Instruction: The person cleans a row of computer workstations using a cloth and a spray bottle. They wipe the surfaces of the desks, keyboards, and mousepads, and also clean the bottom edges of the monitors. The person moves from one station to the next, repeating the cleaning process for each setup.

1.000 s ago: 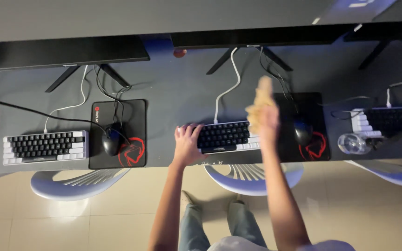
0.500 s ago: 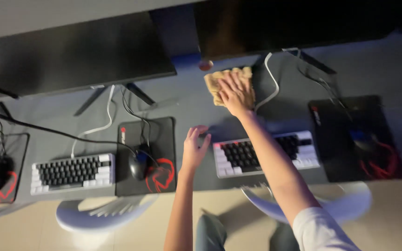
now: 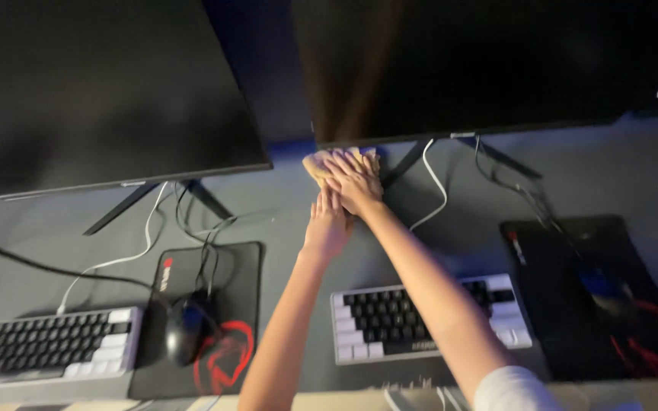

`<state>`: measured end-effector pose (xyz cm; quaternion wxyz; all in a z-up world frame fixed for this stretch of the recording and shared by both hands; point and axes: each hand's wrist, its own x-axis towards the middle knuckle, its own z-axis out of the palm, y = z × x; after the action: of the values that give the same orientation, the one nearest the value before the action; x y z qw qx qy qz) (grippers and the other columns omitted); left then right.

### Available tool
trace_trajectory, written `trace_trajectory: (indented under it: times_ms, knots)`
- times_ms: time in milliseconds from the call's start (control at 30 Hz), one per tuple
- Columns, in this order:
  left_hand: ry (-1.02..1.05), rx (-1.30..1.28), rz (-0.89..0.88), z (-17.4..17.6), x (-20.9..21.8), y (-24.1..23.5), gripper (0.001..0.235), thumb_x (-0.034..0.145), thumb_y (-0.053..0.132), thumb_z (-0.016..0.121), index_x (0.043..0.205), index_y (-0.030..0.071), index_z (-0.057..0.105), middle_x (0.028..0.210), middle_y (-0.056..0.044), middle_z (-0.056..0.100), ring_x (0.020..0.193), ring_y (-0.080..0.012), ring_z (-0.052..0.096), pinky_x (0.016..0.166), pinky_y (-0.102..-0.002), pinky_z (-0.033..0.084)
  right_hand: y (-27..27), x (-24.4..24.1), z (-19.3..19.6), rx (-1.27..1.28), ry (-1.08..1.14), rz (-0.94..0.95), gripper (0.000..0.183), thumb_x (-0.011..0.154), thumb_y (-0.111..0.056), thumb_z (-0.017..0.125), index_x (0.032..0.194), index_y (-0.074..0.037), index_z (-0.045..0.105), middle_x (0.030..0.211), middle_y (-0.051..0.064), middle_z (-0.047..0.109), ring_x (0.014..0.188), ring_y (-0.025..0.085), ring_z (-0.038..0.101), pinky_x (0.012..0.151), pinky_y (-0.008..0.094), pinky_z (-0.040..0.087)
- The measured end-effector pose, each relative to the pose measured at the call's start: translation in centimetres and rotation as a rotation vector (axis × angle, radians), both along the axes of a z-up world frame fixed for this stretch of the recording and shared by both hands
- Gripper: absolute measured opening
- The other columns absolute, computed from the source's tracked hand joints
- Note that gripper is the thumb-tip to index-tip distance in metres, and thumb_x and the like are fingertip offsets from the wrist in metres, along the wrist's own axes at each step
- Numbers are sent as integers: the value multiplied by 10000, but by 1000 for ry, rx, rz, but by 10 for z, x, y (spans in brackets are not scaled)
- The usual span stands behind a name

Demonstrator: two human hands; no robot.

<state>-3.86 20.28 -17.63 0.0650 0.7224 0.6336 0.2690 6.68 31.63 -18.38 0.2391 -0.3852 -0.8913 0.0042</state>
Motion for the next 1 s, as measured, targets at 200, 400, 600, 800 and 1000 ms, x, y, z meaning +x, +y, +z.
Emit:
trace_trajectory:
  times_ms: [200,400,600,800,1000]
  knots:
    - [198,-38,-35,-38,32,100,845,937,374,615,1505,-120,230,1580,-308,293,1491,-411,305,1192,-546,296,82,49,-31,-79,-167,-229,469,978,-452,486,1395,-267,595,1504,22,536,1444,241,413,1241,477,207]
    - [177,-131,-256,-16,111,136,976,872,352,688,1543,-129,168,1590,-304,283,1487,-389,306,1196,-503,284,147,122,-75,3,-108,-464,433,823,-476,551,1177,-273,698,1309,26,628,1292,259,514,1133,458,322]
    - [240,-188,-225,-13,77,96,864,910,400,688,1524,-49,280,1608,-220,340,1533,-341,320,1252,-517,262,131,99,-141,12,-223,-688,499,1014,-485,491,1356,-156,646,1429,106,619,1416,344,503,1247,523,318]
    - [349,-135,-284,-23,67,98,798,900,342,679,1489,-88,355,1565,-285,364,1479,-382,321,1203,-538,251,98,105,-54,192,-223,-700,792,897,-601,449,1403,6,509,1432,255,530,1405,466,408,1177,600,216]
    - [295,-257,-344,-6,50,75,617,952,349,617,1401,-50,473,1522,-264,455,1405,-401,474,1207,-519,334,121,115,-47,-395,-2,-585,711,1046,-598,351,1419,-38,580,1475,253,542,1420,434,455,1260,529,284]
